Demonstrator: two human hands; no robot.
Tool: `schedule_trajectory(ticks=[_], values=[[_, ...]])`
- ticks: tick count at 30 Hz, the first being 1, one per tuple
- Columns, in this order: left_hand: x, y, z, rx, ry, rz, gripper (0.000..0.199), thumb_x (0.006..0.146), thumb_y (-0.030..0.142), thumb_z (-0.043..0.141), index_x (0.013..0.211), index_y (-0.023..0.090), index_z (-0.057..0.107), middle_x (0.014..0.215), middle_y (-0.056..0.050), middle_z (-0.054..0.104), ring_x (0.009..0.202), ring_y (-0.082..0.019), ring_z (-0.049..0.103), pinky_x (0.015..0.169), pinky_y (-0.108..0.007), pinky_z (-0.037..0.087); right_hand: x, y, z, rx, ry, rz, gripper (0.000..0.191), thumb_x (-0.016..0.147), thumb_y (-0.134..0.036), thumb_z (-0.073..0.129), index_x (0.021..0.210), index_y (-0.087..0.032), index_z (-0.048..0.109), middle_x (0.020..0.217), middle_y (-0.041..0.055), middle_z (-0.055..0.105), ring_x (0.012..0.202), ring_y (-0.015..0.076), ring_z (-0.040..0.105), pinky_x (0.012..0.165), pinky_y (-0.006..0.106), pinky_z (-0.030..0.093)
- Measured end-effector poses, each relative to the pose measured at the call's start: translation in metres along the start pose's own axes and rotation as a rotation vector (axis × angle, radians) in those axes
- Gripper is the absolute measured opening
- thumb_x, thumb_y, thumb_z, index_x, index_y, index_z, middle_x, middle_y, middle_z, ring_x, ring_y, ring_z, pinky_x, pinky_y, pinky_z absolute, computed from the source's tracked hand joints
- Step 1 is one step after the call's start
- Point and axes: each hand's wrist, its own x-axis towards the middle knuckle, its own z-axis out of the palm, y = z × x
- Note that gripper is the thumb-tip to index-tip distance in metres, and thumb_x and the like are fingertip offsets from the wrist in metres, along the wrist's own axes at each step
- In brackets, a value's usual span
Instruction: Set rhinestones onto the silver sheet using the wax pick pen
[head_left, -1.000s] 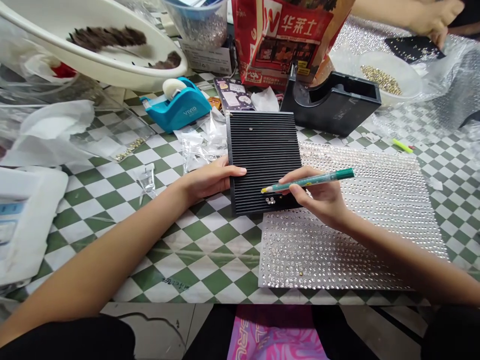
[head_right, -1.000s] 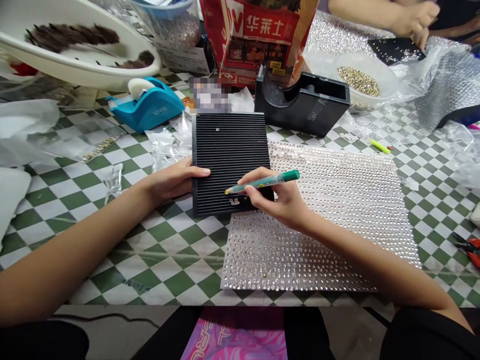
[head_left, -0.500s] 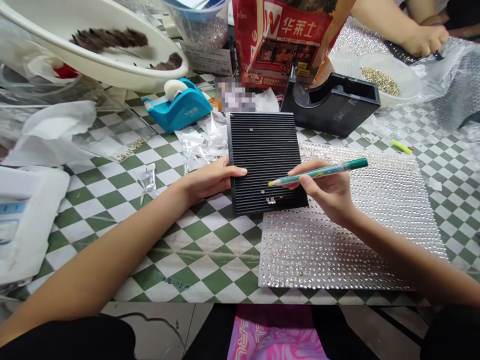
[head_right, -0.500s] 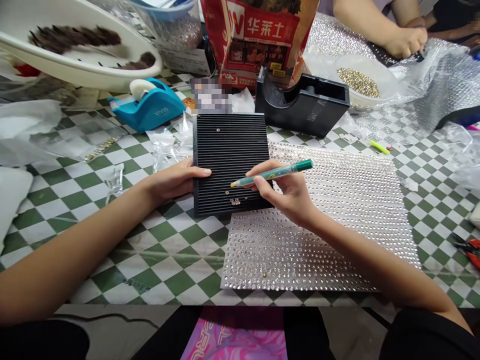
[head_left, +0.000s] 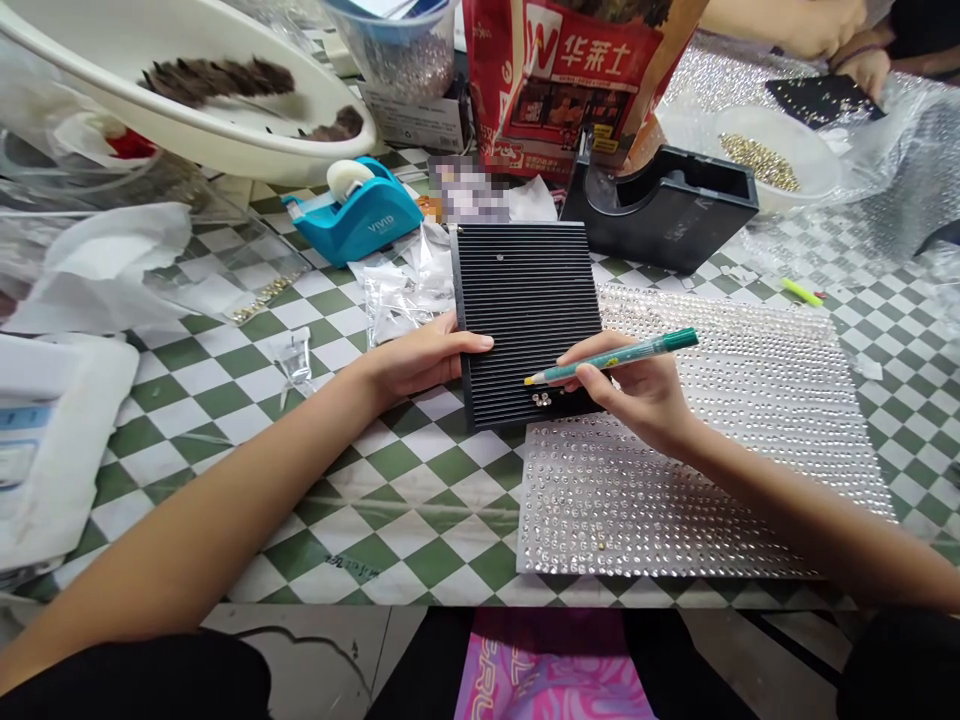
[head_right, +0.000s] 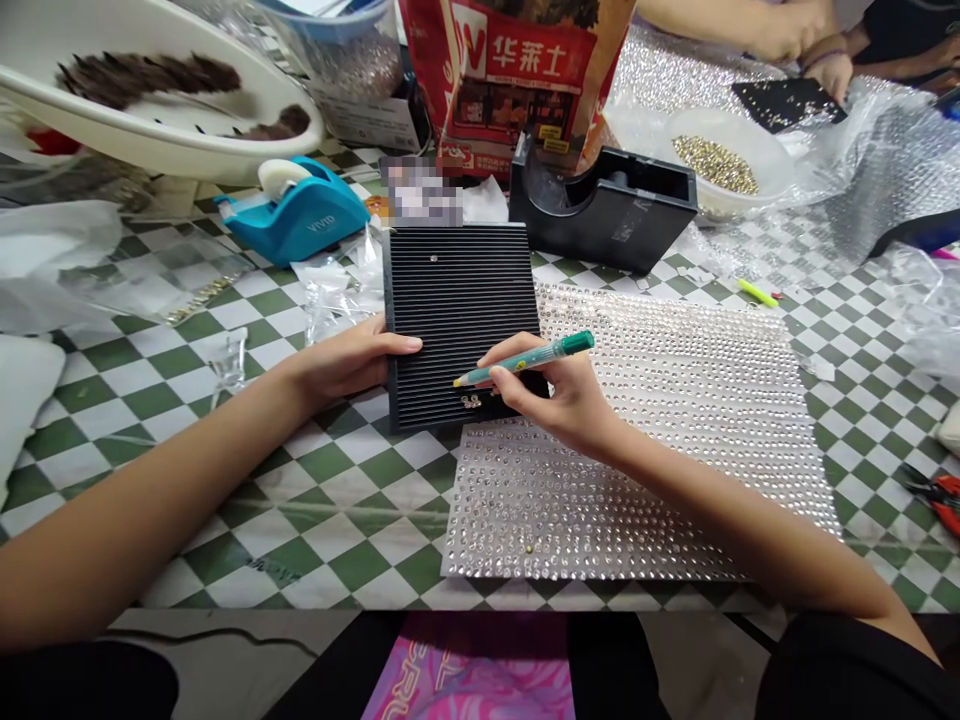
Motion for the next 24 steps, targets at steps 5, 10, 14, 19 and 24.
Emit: schedule_trajectory(ticks=[5, 10, 14, 19, 24], values=[[0.0006, -0.0009, -0.0012, -0.024, -0.004, -0.014, 0.062, 0.076, 0.017, 0.084, 0.135, 0.017, 0.065, 0.131, -0.015, 0.078, 0.133, -0.037, 0.069, 0.108, -0.041, 0.062, -0.0001, 0.0011, -0.0019, 0.082, 0.031, -0.052, 0.01, 0.099, -0.03, 0.07, 0.097, -0.023, 0.077, 0.093, 0.0018, 0.079, 0.079, 0.0143, 0.078, 0.07, 0.027, 0.067], [0.0007, -0.0014, -0.0028, -0.029, -0.011, -0.008, 0.057, 0.081, 0.017, 0.081, 0.135, 0.019, 0.065, 0.135, -0.014, 0.077, 0.134, -0.036, 0.069, 0.109, -0.042, 0.061, -0.0001, 0.0028, -0.0038, 0.032, 0.059, -0.038, 0.013, 0.098, -0.032, 0.069, 0.094, -0.022, 0.076, 0.088, 0.0021, 0.079, 0.078, 0.0161, 0.079, 0.067, 0.029, 0.067], [0.001, -0.0019, -0.0032, -0.027, -0.018, -0.017, 0.061, 0.08, 0.017, 0.082, 0.138, 0.019, 0.064, 0.134, -0.014, 0.077, 0.134, -0.036, 0.069, 0.109, -0.043, 0.061, -0.0001, 0.0055, -0.0045, -0.008, 0.06, -0.033, 0.014, 0.097, -0.034, 0.069, 0.093, -0.022, 0.076, 0.089, 0.0025, 0.078, 0.076, 0.0161, 0.078, 0.065, 0.03, 0.067], [0.0015, -0.0023, -0.0015, -0.047, 0.005, -0.015, 0.064, 0.075, 0.016, 0.085, 0.136, 0.018, 0.065, 0.132, -0.014, 0.079, 0.131, -0.036, 0.071, 0.106, -0.041, 0.063, -0.0009, 0.0056, -0.0054, -0.004, 0.086, -0.038, 0.015, 0.096, -0.035, 0.07, 0.093, -0.023, 0.076, 0.087, 0.0021, 0.078, 0.073, 0.0153, 0.076, 0.064, 0.03, 0.067], [0.0013, -0.0017, -0.0014, -0.038, 0.011, -0.02, 0.062, 0.076, 0.015, 0.084, 0.135, 0.018, 0.066, 0.131, -0.013, 0.079, 0.132, -0.035, 0.07, 0.107, -0.04, 0.063, 0.0019, 0.001, -0.0099, 0.063, 0.139, -0.04, 0.012, 0.097, -0.034, 0.071, 0.092, -0.024, 0.077, 0.085, 0.0009, 0.078, 0.075, 0.0154, 0.077, 0.064, 0.029, 0.066]])
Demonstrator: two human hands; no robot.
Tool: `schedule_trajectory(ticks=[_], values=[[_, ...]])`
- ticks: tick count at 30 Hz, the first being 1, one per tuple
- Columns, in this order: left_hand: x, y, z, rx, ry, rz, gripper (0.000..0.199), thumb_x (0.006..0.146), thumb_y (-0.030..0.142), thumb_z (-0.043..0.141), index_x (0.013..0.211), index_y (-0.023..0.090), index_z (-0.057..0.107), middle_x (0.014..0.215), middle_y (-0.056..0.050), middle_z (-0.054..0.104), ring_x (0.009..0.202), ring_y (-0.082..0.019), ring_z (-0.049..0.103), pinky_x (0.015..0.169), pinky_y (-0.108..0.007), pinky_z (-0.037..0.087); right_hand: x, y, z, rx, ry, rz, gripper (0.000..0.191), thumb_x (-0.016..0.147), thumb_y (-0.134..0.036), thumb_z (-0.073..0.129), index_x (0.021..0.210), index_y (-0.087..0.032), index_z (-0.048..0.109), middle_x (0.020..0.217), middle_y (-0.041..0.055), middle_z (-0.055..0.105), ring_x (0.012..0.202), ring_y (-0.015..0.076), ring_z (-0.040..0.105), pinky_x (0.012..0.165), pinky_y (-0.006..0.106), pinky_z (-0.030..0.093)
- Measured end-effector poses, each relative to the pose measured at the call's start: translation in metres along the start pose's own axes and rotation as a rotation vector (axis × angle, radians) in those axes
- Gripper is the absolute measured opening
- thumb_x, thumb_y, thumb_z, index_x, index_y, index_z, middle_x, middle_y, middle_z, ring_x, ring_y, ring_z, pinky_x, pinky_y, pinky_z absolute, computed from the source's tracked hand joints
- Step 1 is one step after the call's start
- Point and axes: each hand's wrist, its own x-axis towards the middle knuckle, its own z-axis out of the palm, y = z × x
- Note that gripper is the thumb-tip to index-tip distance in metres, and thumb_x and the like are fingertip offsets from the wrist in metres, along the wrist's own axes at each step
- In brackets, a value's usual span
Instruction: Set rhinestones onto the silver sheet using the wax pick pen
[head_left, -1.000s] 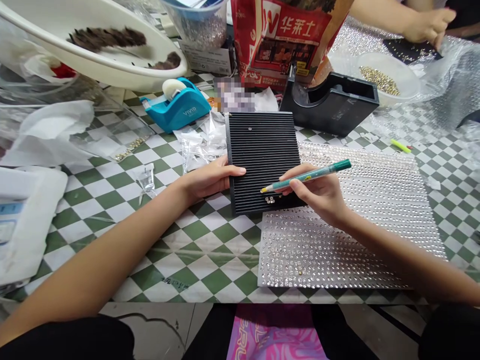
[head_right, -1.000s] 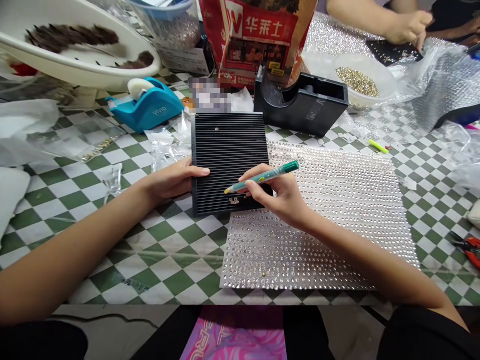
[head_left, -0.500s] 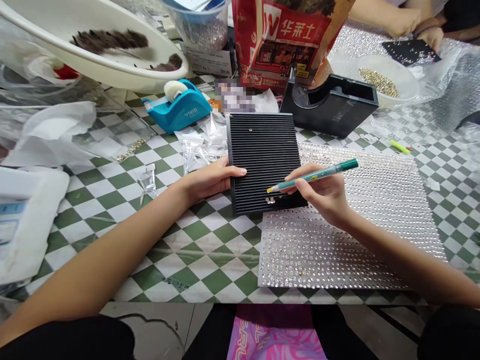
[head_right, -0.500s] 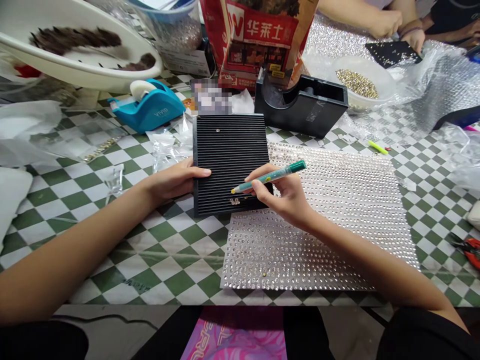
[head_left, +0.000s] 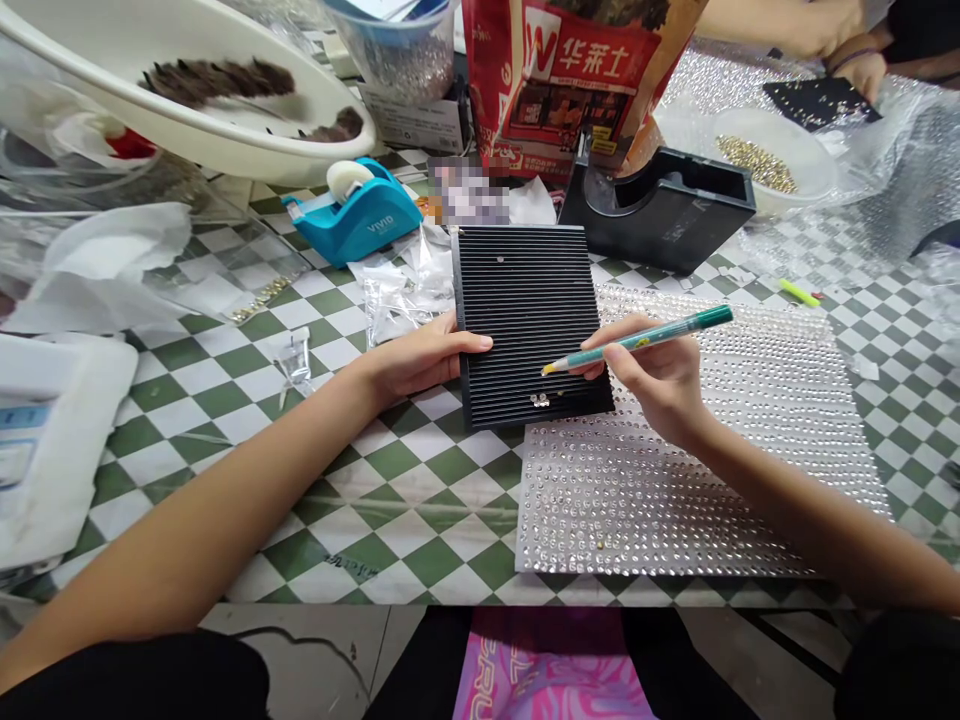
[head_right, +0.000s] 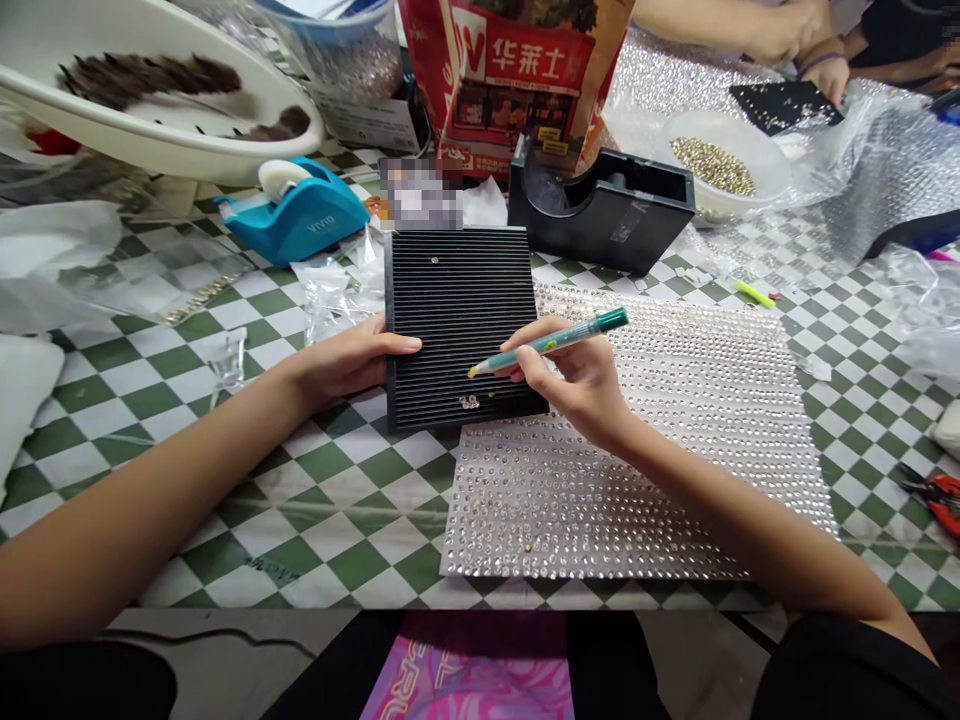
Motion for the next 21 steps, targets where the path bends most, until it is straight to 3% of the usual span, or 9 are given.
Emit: schedule_trajectory(ticks=[4, 9, 13, 21], values=[[-0.001, 0.001, 0.0, 0.018, 0.005, -0.004, 0.058, 0.08, 0.016, 0.081, 0.136, 0.019, 0.066, 0.133, -0.014, 0.078, 0.133, -0.035, 0.069, 0.109, -0.041, 0.061, 0.017, 0.006, -0.018, 0.004, 0.146, -0.022, 0.016, 0.092, -0.04, 0.075, 0.089, -0.025, 0.075, 0.079, 0.0009, 0.077, 0.071, 0.0172, 0.077, 0.062, 0.032, 0.064], [-0.002, 0.001, 0.001, 0.024, 0.023, -0.006, 0.055, 0.082, 0.014, 0.078, 0.136, 0.018, 0.066, 0.127, -0.013, 0.081, 0.132, -0.034, 0.071, 0.11, -0.041, 0.06, 0.039, 0.033, -0.057, -0.061, 0.378, -0.058, 0.023, 0.086, -0.046, 0.08, 0.081, -0.025, 0.072, 0.07, 0.0015, 0.073, 0.064, 0.0198, 0.073, 0.059, 0.035, 0.059], [-0.001, 0.001, 0.001, 0.01, 0.018, -0.004, 0.057, 0.081, 0.013, 0.079, 0.136, 0.017, 0.065, 0.132, -0.014, 0.079, 0.133, -0.035, 0.07, 0.112, -0.042, 0.059, 0.041, 0.048, -0.072, -0.13, 0.406, -0.02, 0.028, 0.083, -0.052, 0.082, 0.08, -0.026, 0.072, 0.071, 0.0024, 0.074, 0.062, 0.0214, 0.072, 0.061, 0.04, 0.06], [-0.002, 0.002, 0.001, 0.001, 0.029, -0.016, 0.057, 0.081, 0.011, 0.077, 0.136, 0.016, 0.064, 0.135, -0.014, 0.078, 0.135, -0.035, 0.069, 0.114, -0.044, 0.057, 0.038, 0.049, -0.07, -0.282, 0.363, -0.008, 0.043, 0.08, -0.073, 0.08, 0.077, -0.031, 0.069, 0.071, 0.0041, 0.077, 0.065, 0.0272, 0.076, 0.061, 0.047, 0.063]])
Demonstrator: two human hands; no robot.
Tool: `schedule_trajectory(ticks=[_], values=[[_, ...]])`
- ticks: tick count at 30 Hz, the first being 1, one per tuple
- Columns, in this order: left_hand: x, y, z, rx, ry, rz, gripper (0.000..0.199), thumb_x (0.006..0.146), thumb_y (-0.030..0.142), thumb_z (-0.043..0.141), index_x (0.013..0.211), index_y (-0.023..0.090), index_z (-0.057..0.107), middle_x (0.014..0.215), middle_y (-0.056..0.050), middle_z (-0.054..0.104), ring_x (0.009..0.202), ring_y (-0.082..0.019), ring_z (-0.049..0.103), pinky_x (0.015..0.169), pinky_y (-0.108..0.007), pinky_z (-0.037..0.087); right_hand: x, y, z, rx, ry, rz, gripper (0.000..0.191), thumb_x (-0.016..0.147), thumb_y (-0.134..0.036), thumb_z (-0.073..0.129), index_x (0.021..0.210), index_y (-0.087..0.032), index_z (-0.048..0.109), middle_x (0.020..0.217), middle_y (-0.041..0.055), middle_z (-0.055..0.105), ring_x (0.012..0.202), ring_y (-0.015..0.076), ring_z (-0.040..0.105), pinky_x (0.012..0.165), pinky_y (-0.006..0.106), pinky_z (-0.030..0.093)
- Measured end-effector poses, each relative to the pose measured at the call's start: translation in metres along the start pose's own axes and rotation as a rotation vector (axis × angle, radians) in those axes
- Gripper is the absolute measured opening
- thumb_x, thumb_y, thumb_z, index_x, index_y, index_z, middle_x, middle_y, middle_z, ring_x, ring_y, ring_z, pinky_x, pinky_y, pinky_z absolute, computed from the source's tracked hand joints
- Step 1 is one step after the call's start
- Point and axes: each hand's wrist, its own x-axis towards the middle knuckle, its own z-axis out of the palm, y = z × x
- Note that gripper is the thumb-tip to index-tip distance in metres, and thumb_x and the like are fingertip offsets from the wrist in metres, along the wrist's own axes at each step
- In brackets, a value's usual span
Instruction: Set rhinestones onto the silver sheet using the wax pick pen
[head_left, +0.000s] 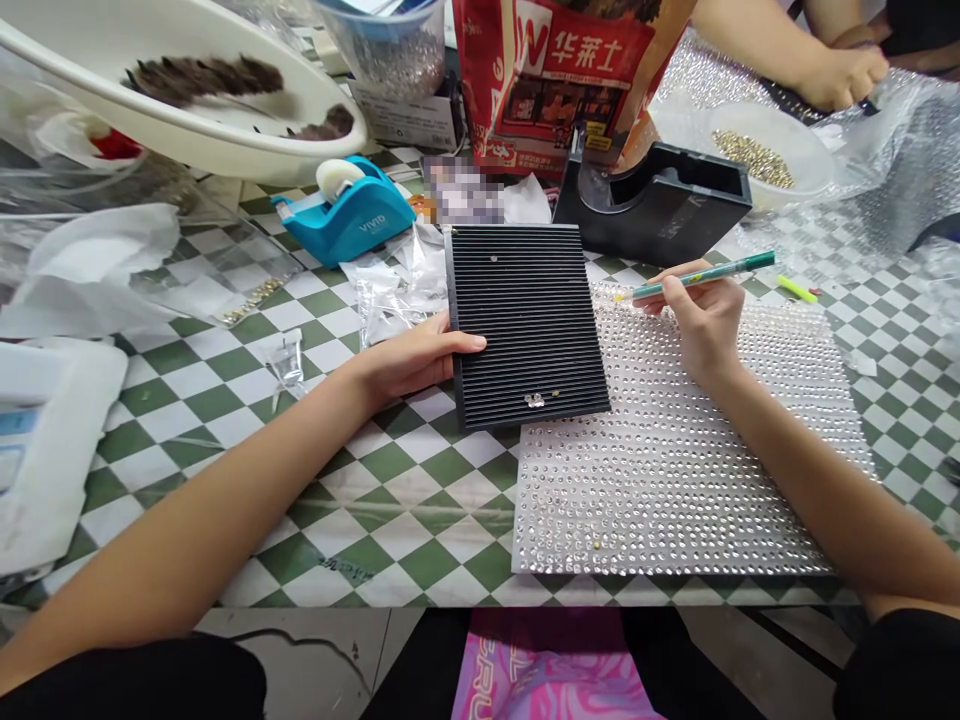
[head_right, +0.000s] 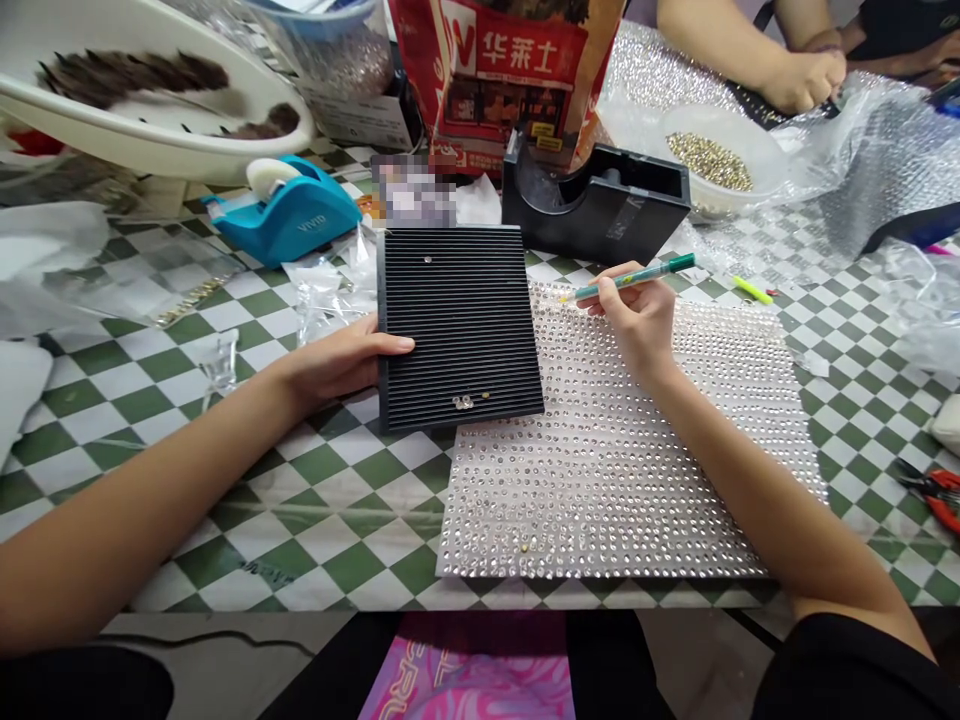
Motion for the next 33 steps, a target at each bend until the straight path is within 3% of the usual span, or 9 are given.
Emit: schedule_trajectory(ticks=[6, 13, 24, 33], values=[[-0.001, 0.001, 0.003, 0.003, 0.018, -0.003, 0.057, 0.081, 0.01, 0.076, 0.136, 0.014, 0.063, 0.133, -0.016, 0.078, 0.136, -0.036, 0.067, 0.115, -0.044, 0.057, 0.002, 0.005, -0.002, -0.017, 0.055, -0.023, 0.042, 0.082, -0.071, 0.079, 0.078, -0.03, 0.07, 0.073, 0.0038, 0.078, 0.064, 0.0254, 0.075, 0.063, 0.046, 0.064], [-0.001, 0.001, 0.003, 0.007, 0.031, -0.006, 0.057, 0.08, 0.009, 0.075, 0.136, 0.015, 0.063, 0.134, -0.015, 0.078, 0.135, -0.036, 0.068, 0.113, -0.045, 0.058, 0.005, 0.018, -0.006, -0.059, -0.035, -0.052, 0.038, 0.088, -0.07, 0.074, 0.084, -0.033, 0.07, 0.077, 0.0058, 0.077, 0.069, 0.029, 0.077, 0.066, 0.051, 0.064], [0.001, 0.0, 0.0, 0.007, 0.017, 0.003, 0.057, 0.075, 0.012, 0.081, 0.13, 0.015, 0.066, 0.131, -0.015, 0.079, 0.13, -0.036, 0.071, 0.107, -0.042, 0.063, 0.001, 0.001, 0.0, 0.001, 0.012, -0.001, 0.038, 0.082, -0.064, 0.079, 0.074, -0.03, 0.067, 0.068, 0.0039, 0.075, 0.063, 0.0259, 0.075, 0.059, 0.045, 0.063], [0.002, -0.001, -0.002, 0.013, 0.024, -0.005, 0.059, 0.074, 0.012, 0.081, 0.131, 0.016, 0.067, 0.132, -0.014, 0.079, 0.132, -0.036, 0.07, 0.109, -0.042, 0.061, 0.0, 0.004, -0.002, -0.056, -0.016, -0.007, 0.028, 0.088, -0.057, 0.074, 0.083, -0.03, 0.068, 0.076, 0.0041, 0.076, 0.069, 0.0258, 0.075, 0.066, 0.046, 0.064]])
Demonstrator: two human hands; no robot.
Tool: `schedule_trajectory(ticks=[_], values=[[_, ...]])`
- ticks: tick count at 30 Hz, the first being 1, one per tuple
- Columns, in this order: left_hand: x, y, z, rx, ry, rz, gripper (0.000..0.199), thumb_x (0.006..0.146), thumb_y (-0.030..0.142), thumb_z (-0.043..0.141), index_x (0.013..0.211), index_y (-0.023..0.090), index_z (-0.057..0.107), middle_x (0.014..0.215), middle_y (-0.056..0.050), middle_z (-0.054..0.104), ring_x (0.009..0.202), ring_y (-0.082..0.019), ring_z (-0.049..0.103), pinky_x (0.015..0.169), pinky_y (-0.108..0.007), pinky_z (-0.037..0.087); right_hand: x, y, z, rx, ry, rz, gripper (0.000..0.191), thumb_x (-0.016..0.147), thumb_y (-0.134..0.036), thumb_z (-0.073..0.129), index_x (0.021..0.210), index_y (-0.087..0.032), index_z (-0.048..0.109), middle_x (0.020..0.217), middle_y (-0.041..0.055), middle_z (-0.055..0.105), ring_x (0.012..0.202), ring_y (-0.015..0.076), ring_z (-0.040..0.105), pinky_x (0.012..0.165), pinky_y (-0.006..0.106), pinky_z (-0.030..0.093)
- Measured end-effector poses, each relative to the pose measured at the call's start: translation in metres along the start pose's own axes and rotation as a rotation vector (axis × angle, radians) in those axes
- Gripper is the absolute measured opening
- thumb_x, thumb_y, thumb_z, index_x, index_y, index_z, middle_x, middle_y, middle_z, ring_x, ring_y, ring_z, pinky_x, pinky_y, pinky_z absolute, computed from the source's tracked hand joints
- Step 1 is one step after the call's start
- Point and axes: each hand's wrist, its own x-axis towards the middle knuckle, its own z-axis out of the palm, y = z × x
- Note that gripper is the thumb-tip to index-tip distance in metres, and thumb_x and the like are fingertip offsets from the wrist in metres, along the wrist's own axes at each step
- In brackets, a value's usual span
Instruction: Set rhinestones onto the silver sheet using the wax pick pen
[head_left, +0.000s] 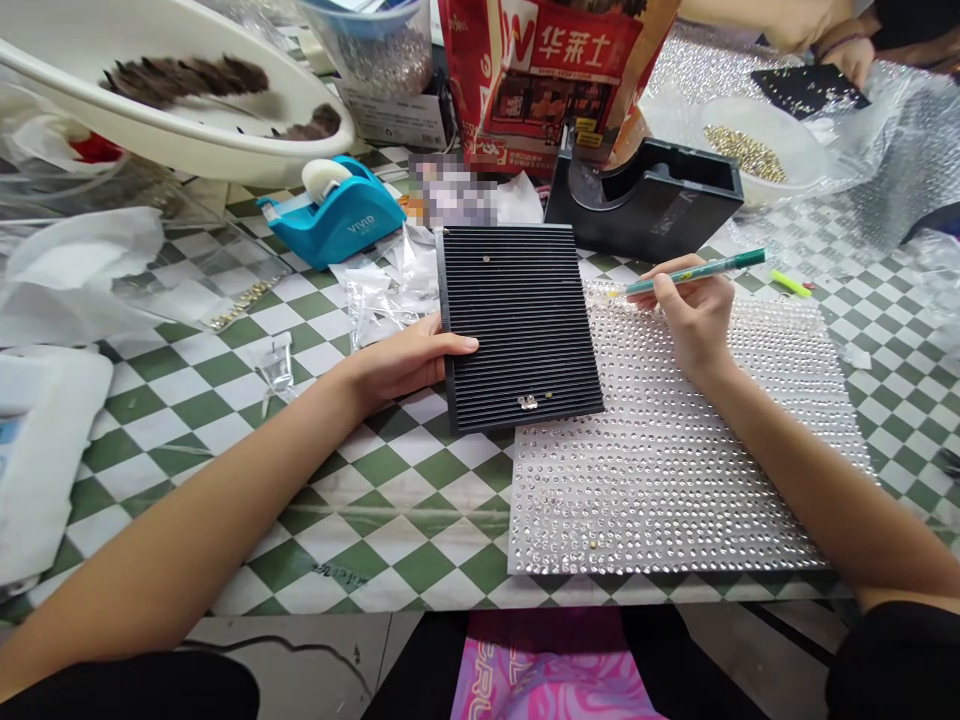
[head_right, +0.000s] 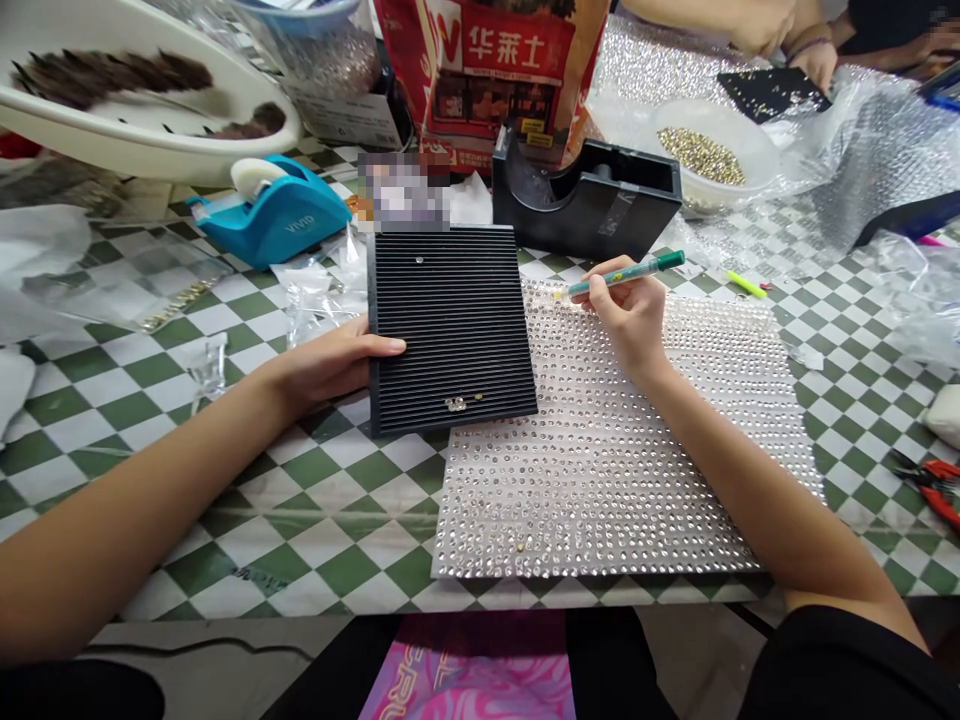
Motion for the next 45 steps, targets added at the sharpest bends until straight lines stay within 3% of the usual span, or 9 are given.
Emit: schedule_trajectory(ticks=[7, 15, 23, 27, 34, 45], values=[[-0.001, 0.002, 0.002, 0.015, -0.003, 0.005, 0.058, 0.075, 0.012, 0.08, 0.131, 0.016, 0.067, 0.132, -0.014, 0.079, 0.133, -0.036, 0.069, 0.111, -0.042, 0.06, -0.004, -0.003, 0.002, -0.036, -0.044, -0.047, 0.023, 0.091, -0.05, 0.074, 0.084, -0.029, 0.067, 0.081, 0.005, 0.075, 0.075, 0.0262, 0.076, 0.07, 0.047, 0.065], [-0.001, 0.002, 0.003, 0.033, -0.02, 0.013, 0.057, 0.075, 0.014, 0.081, 0.131, 0.015, 0.067, 0.135, -0.016, 0.077, 0.137, -0.038, 0.066, 0.111, -0.042, 0.06, -0.005, -0.01, 0.003, -0.032, -0.026, -0.039, 0.031, 0.088, -0.061, 0.072, 0.085, -0.03, 0.067, 0.082, 0.0031, 0.074, 0.076, 0.0239, 0.076, 0.073, 0.044, 0.067], [-0.003, 0.002, 0.004, 0.03, -0.01, -0.008, 0.056, 0.077, 0.014, 0.081, 0.131, 0.016, 0.067, 0.134, -0.016, 0.077, 0.136, -0.038, 0.067, 0.112, -0.043, 0.06, -0.005, -0.011, 0.003, -0.068, -0.081, -0.083, 0.017, 0.088, -0.046, 0.075, 0.086, -0.03, 0.07, 0.09, 0.0034, 0.074, 0.085, 0.0245, 0.077, 0.077, 0.044, 0.067], [-0.003, 0.002, 0.002, 0.016, -0.008, -0.006, 0.055, 0.077, 0.012, 0.081, 0.13, 0.014, 0.066, 0.132, -0.016, 0.078, 0.135, -0.037, 0.068, 0.112, -0.042, 0.06, -0.005, -0.01, 0.001, -0.014, -0.098, -0.063, 0.018, 0.089, -0.045, 0.074, 0.084, -0.029, 0.068, 0.083, 0.0029, 0.073, 0.08, 0.0239, 0.076, 0.074, 0.044, 0.067], [-0.002, 0.001, 0.003, 0.016, -0.001, -0.009, 0.054, 0.078, 0.013, 0.08, 0.131, 0.015, 0.067, 0.133, -0.016, 0.078, 0.136, -0.037, 0.067, 0.112, -0.041, 0.06, -0.004, -0.011, 0.002, -0.013, -0.064, -0.027, 0.028, 0.087, -0.057, 0.074, 0.086, -0.03, 0.068, 0.083, 0.0029, 0.075, 0.077, 0.0239, 0.076, 0.076, 0.044, 0.068], [-0.002, 0.001, 0.002, 0.029, -0.008, -0.005, 0.055, 0.079, 0.015, 0.08, 0.132, 0.016, 0.067, 0.133, -0.016, 0.078, 0.135, -0.037, 0.068, 0.111, -0.042, 0.06, -0.006, -0.009, 0.001, -0.005, -0.05, -0.038, 0.021, 0.087, -0.048, 0.075, 0.081, -0.03, 0.067, 0.081, 0.0032, 0.071, 0.076, 0.0247, 0.076, 0.073, 0.046, 0.067]])
